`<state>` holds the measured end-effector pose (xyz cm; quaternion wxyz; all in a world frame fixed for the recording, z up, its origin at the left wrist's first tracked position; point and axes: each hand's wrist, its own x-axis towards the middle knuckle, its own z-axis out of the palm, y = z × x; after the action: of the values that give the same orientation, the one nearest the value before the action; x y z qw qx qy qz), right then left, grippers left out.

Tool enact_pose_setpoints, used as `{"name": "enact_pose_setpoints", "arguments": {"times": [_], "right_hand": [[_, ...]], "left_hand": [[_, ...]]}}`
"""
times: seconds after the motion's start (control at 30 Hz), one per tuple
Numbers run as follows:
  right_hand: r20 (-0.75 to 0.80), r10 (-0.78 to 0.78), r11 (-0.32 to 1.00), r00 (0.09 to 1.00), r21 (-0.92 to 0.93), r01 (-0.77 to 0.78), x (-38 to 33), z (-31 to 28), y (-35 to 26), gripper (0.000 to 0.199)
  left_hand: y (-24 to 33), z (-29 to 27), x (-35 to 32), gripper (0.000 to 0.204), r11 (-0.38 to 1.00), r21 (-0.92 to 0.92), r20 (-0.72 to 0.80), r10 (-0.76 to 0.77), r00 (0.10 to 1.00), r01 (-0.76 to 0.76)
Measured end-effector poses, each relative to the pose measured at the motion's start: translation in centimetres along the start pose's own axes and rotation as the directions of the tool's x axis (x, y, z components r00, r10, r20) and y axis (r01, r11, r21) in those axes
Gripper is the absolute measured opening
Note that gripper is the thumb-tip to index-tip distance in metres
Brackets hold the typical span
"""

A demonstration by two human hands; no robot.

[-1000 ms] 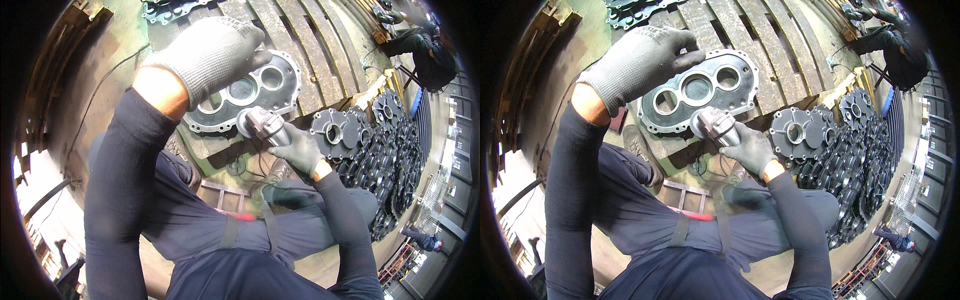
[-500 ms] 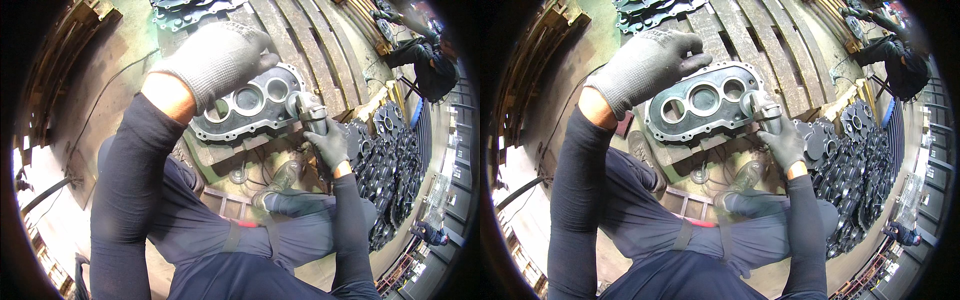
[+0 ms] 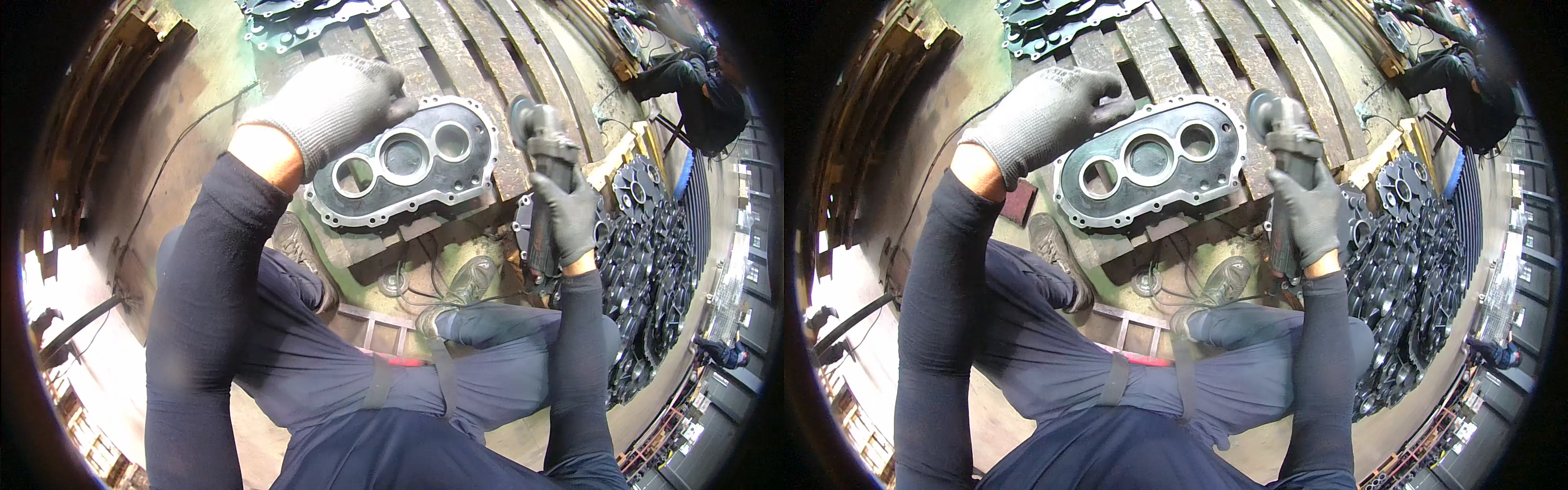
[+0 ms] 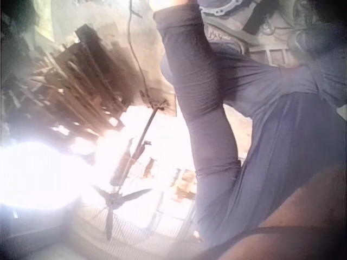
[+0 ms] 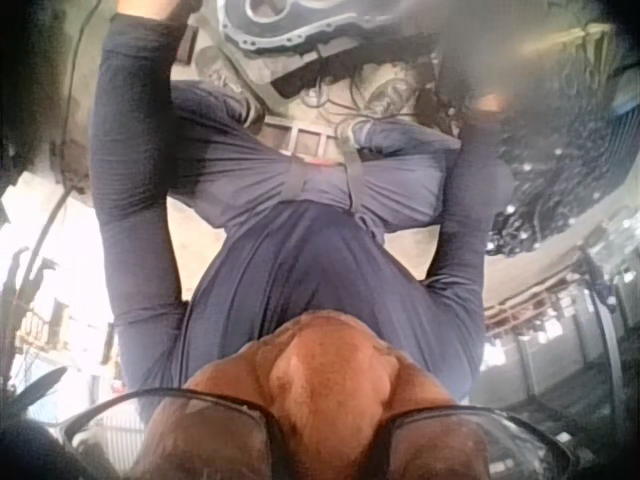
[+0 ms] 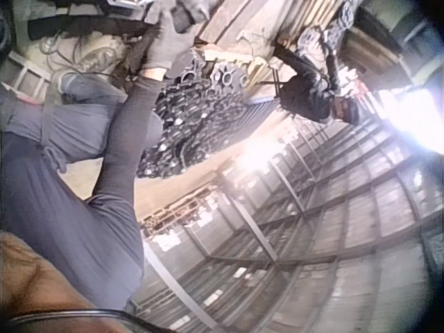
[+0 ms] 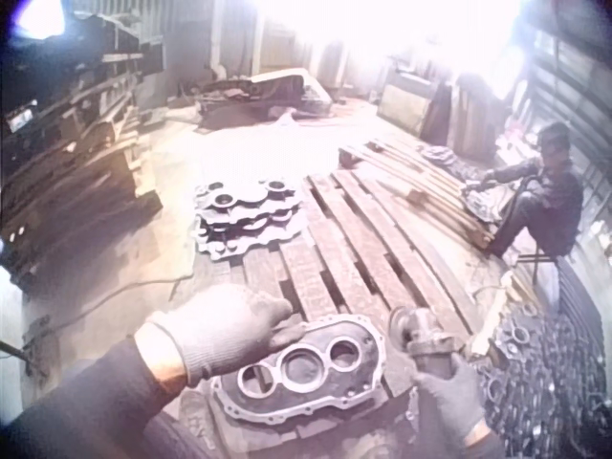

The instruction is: The person sits on the floor and uses an angle grinder to smooth the edges and surfaces of a metal engine part. They hold the part with one hand and operate the grinder with the other, moving it along the contours of the component.

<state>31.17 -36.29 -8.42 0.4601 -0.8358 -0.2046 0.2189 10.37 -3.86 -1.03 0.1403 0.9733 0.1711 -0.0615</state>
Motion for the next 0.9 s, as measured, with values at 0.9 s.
{"name": "enact_pose_setpoints", "arguments": {"times": [0.9], "right_hand": [[-0.059,0.042,0.572,0.997,0.82,0.025,-2.4,-14.3,-1.8,0.066]], "left_hand": [[6.5,21.9,-1.8,0.048,0.984,-0.043,0.043,0.174,0.984,-0.172]]}}
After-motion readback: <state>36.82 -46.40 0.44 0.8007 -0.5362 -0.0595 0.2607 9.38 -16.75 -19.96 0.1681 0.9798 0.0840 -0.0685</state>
